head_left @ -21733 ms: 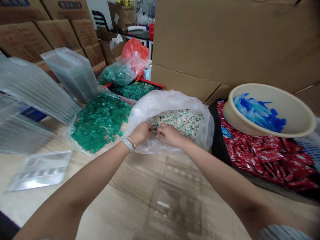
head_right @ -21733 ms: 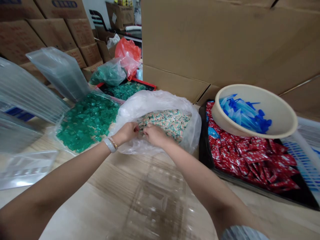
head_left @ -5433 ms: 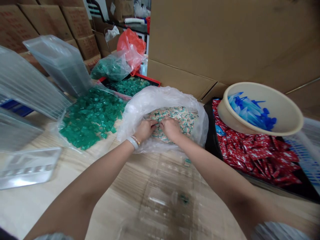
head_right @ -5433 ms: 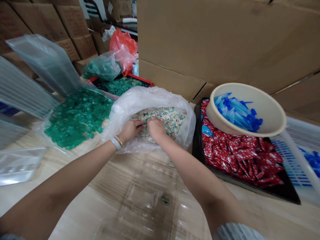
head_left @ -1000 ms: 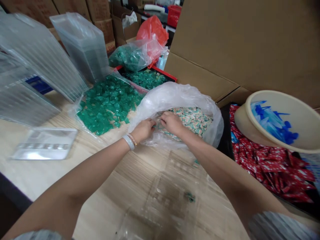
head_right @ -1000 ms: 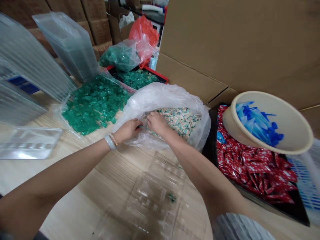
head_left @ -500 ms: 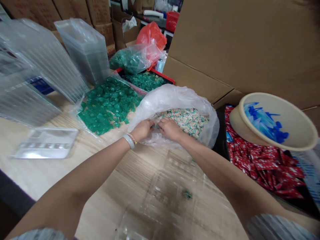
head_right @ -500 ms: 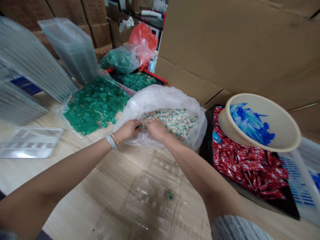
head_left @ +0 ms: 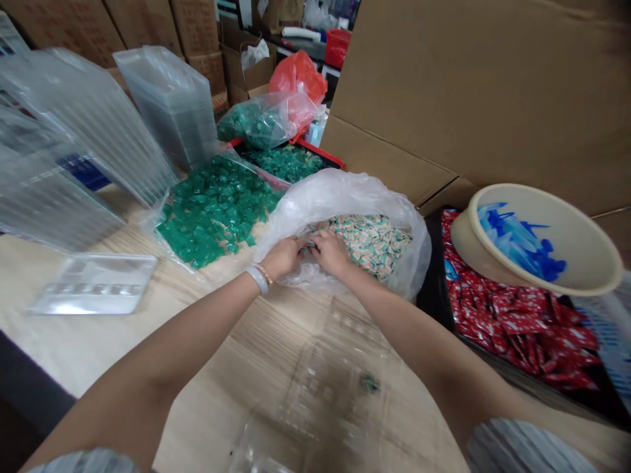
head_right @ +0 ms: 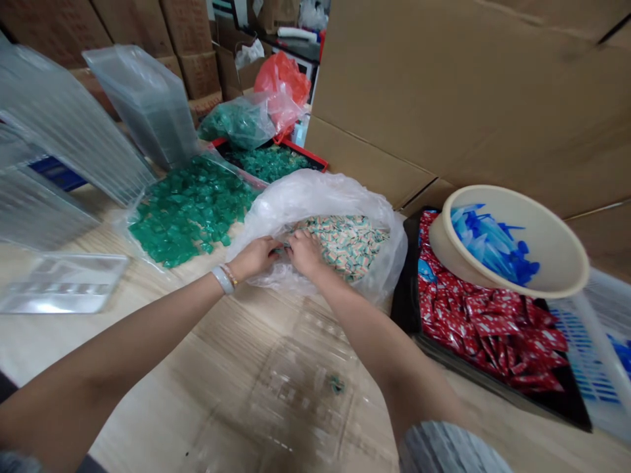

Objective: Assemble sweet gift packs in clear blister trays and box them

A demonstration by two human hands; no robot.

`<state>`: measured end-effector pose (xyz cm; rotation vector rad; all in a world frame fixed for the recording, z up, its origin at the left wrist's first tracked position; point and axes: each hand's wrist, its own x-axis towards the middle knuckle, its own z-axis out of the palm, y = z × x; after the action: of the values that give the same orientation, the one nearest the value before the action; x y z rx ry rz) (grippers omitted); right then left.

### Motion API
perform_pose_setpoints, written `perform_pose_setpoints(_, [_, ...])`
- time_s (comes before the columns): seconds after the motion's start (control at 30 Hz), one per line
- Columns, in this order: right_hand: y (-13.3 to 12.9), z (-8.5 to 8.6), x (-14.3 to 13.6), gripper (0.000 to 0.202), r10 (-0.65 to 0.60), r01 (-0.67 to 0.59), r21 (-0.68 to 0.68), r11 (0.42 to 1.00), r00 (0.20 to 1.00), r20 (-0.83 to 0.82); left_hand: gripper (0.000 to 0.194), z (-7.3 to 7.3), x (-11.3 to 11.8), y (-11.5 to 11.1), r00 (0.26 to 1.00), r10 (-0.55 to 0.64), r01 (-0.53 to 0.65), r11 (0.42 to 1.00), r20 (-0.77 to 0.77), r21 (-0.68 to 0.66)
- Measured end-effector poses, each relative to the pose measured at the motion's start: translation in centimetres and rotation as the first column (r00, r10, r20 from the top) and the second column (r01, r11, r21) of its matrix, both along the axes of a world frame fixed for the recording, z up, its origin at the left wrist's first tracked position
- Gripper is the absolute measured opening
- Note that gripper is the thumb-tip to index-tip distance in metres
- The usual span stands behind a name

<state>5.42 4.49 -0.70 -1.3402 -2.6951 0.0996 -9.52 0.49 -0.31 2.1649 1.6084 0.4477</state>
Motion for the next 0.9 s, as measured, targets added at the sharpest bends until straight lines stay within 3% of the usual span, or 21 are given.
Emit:
perform_pose_setpoints(0.1, [0.5, 0.5, 0.5, 0.024, -0.028, 0.027, -0.02, 0.999, 0.996, -0.083, 0.025, -0.1, -0.1, -0.1, 1.0, 0.004, -0.004, 1.0, 0.005, 0.005])
perform_pose_setpoints(0.23, [1.6, 1.4, 2.6, 0.022, -0.233, 0.203, -0.128, 0.971, 0.92, -0.314, 0.024, 0.6, 0.1, -0.1, 0.999, 0.006, -0.008, 1.0, 0.054, 0.025])
perform_pose_setpoints(0.33, [1.7, 1.7, 4.0, 0.022, -0.259, 0.182, -0.236, 0.955, 0.898, -0.355, 0.024, 1.5, 0.7, 0.3, 0.995, -0.03, 0.025, 0.998, 0.094, 0.049])
perform_pose_setpoints(0.47, [1.5, 1.5, 4.7, 0.019, -0.206, 0.112, -0.29, 0.95, 0.926, -0.316, 0.021, 1.7, 1.3, 1.0, 0.992, -0.076, 0.075, 0.997, 0.105, 0.01])
perform_pose_setpoints(0.63, [1.5, 1.9, 3.5, 0.025, -0.2, 0.118, -0.407, 0.906, 0.966, -0.164, 0.022, 0.4, 1.3, 1.1, 0.984, -0.085, 0.092, 0.995, 0.157, -0.034])
perform_pose_setpoints(0.77, [0.6, 2.6, 2.1, 0.019, -0.146, 0.18, -0.272, 0.945, 0.979, 0.14, 0.023, -0.3, 1.4, 0.9, 0.98, -0.108, 0.118, 0.992, 0.166, -0.05])
perform_pose_setpoints(0.9, [-0.6, 2.6, 1.6, 0.023, -0.203, 0.235, -0.172, 0.957, 0.961, 0.186, 0.024, -0.5, 1.6, 0.8, 0.977, -0.123, 0.129, 0.991, 0.175, -0.024])
